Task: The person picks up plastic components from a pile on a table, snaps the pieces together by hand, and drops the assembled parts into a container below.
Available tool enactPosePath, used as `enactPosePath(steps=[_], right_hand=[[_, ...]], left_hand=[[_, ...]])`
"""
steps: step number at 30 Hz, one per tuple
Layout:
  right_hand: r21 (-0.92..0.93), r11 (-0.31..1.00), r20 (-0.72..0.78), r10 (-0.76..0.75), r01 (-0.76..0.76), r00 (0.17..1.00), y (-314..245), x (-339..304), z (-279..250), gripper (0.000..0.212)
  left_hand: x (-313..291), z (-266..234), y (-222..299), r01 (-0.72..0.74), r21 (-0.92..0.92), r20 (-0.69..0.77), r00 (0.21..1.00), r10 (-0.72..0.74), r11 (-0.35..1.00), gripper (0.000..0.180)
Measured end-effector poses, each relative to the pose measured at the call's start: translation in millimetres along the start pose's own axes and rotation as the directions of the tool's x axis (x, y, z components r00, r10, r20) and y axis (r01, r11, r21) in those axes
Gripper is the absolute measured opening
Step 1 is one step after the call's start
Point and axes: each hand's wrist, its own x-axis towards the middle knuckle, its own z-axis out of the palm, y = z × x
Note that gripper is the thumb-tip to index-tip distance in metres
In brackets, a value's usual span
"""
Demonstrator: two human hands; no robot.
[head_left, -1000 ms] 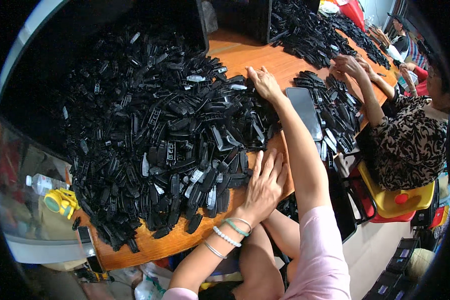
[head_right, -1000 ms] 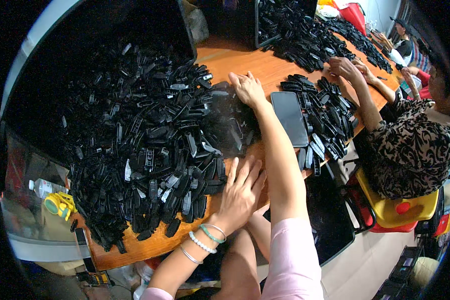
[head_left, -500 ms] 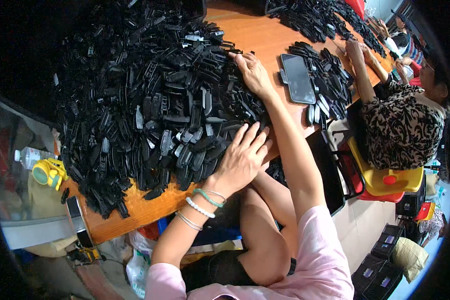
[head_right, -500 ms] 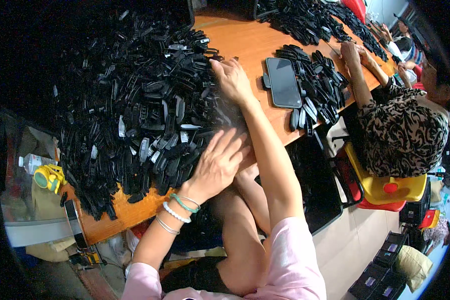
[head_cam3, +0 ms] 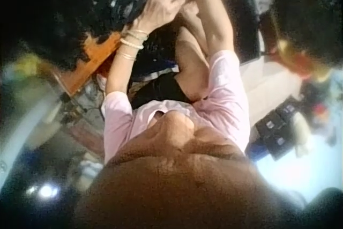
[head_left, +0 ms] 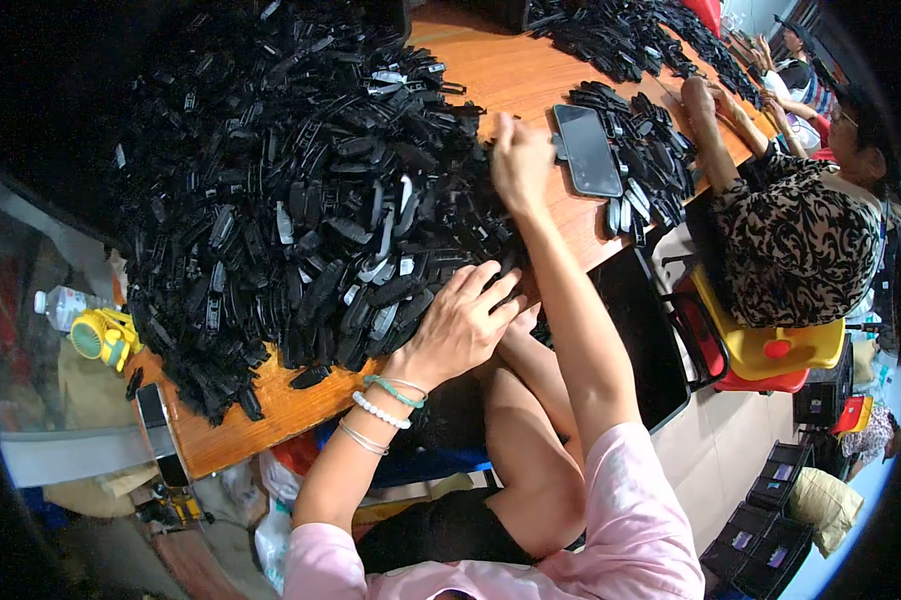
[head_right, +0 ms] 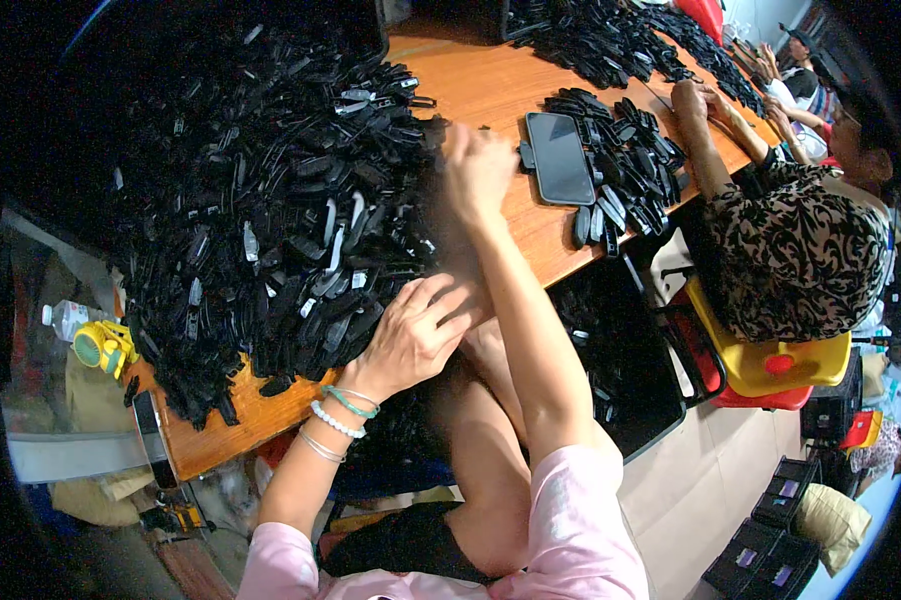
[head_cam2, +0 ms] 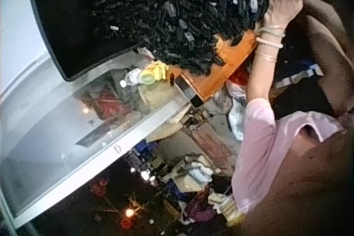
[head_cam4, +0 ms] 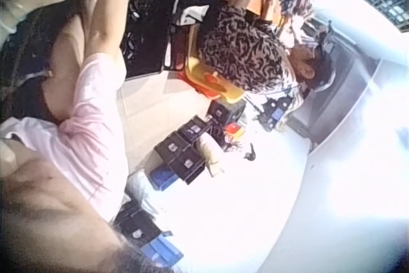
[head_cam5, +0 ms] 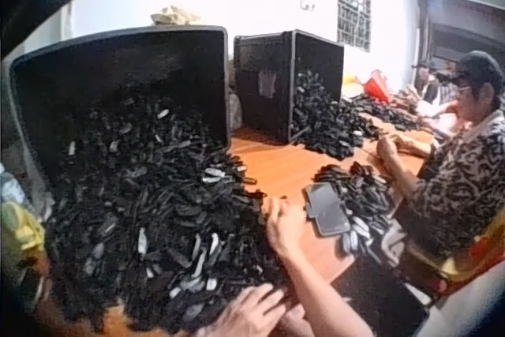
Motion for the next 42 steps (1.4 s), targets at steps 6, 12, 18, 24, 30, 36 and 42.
enactPosePath(steps=[6, 12, 18, 24, 30, 36, 42], right_hand=[[-0.104, 0.994, -0.131, -0.045, 0.032, 0.990, 61.1, 19.7, -22.1, 0.034], [0.307, 0.952, -0.158, 0.036, 0.015, 0.987, 40.4, 6.7, 0.1, 0.038], [0.676, 0.730, -0.273, 0.126, 0.097, 0.954, 54.2, 25.0, -15.1, 0.040], [0.336, 0.942, 0.139, -0.045, -0.004, 0.989, 75.4, -8.8, -73.7, 0.023], [0.173, 0.914, 0.283, -0.402, 0.366, 0.871, 72.3, -51.1, -82.6, 0.032], [-0.226, 0.799, 0.254, -0.505, 0.558, 0.825, 74.5, -35.7, -79.3, 0.022], [-0.243, 0.802, 0.153, -0.524, 0.546, 0.838, 82.4, -41.5, -104.1, 0.010]], left_hand=[[8.3, 8.8, 4.8, -0.044, 0.024, -0.044, 0.998, 0.045, 0.999, 0.021], [4.3, 8.8, 6.2, -0.042, 0.123, -0.024, 0.999, 0.045, 0.992, 0.022], [8.5, 14.3, 9.4, -0.062, 0.125, -0.048, 0.996, 0.069, 0.990, 0.024], [6.0, 14.7, 4.2, -0.041, 0.157, -0.066, 0.996, 0.052, 0.987, 0.025], [2.0, 8.0, 8.3, -0.127, 0.195, -0.003, 0.991, 0.130, 0.973, 0.036], [-3.1, 6.1, 13.6, -0.118, 0.249, 0.024, 0.993, 0.115, 0.961, 0.037], [-2.3, 1.7, 20.2, -0.087, 0.181, -0.076, 0.992, 0.102, 0.980, 0.039]])
